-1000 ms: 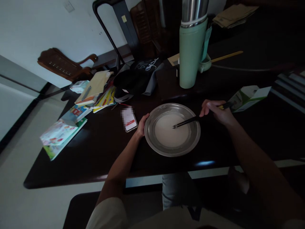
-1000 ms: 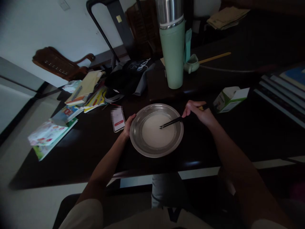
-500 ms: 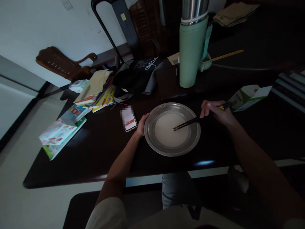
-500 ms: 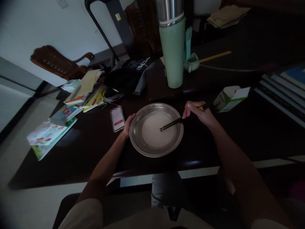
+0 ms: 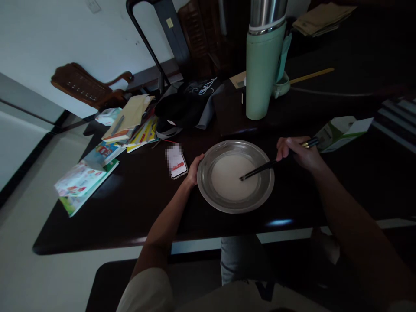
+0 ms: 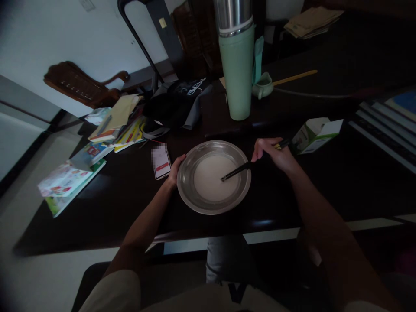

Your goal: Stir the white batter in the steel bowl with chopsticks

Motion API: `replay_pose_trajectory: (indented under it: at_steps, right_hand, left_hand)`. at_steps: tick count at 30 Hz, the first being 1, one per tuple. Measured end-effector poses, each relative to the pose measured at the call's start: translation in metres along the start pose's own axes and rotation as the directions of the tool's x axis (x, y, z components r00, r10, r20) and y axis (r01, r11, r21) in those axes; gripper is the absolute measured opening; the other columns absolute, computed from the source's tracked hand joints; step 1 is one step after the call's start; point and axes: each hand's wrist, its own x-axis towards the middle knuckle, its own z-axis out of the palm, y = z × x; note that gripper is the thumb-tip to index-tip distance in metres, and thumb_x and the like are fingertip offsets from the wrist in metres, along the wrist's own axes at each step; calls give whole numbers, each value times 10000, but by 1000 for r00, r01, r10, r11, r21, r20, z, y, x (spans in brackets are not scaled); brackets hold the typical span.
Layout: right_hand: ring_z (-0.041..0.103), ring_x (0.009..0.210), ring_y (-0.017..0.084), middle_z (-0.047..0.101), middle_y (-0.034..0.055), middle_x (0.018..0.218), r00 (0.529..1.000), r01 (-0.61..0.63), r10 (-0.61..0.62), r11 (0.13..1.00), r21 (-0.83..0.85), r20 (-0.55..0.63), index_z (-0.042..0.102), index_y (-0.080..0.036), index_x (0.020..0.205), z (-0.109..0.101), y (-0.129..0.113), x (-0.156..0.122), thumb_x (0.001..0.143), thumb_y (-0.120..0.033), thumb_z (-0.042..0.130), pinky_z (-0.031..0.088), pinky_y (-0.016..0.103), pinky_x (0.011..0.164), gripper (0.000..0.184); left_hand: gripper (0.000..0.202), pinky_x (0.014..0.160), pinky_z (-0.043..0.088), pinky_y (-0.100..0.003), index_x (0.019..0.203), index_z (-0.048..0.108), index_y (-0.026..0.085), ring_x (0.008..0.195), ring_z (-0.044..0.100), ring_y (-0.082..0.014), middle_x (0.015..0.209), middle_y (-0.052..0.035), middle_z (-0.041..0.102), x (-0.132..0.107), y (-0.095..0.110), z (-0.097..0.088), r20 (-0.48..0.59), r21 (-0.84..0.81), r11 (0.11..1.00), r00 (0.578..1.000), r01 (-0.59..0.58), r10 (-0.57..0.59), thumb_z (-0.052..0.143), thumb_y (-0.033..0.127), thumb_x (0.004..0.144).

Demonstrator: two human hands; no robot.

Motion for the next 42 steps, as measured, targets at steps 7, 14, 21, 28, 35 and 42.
replay_pose_trajectory:
  at_steps: [7,14,21,28,35,42]
  right_hand:
    - [641,753,205,715,40,739,992,5,11,993,-120,127,657,-232,627,10,-3,-1,854,-510,600,484,372,749,364]
    - [606,596,196,652,26,573,999,24,-24,1000,5,39,623,-237,549,-3,0,-1,900,-485,540,461,367,633,438]
    - [636,757,213,718,40,746,988,5,15,992,-125,155,655,-238,630,11,-5,-1,855,-510,599,484,377,738,357]
    - [608,600,208,653,37,574,1000,2,-2,1000,-14,26,612,-236,541,-1,-2,-1,886,-522,540,475,388,642,454]
    - [653,727,202,709,51,729,983,-13,27,997,-76,184,658,-222,619,11,-7,-2,850,-522,600,497,366,729,383]
    - [616,610,207,655,37,579,1000,19,-19,1000,-10,10,622,-231,547,1,-2,-1,886,-510,550,478,384,663,445]
  left_hand:
    - [316,734,552,-314,892,703,118,721,700,-218,682,-62,712,0,0,-2,19,-2,1000,1000,5,-5,474,336,887]
    - [301,730,552,-315,880,704,121,708,698,-216,687,-64,711,1,0,-3,34,-4,1000,999,1,-1,493,337,879]
    - [316,718,555,-322,914,710,125,720,699,-225,671,-58,708,0,0,-2,17,-19,1000,1000,12,-12,475,336,884]
    - [319,707,550,-308,909,711,119,697,698,-217,668,-61,708,1,0,-3,9,6,1000,1000,0,0,482,340,882]
    - [332,721,553,-325,934,706,118,720,701,-227,691,-67,714,3,0,-4,18,6,1000,1000,8,-8,469,346,886]
    - [336,714,554,-323,869,705,116,716,699,-224,666,-65,706,1,0,-3,8,7,1000,1000,4,-4,450,333,897]
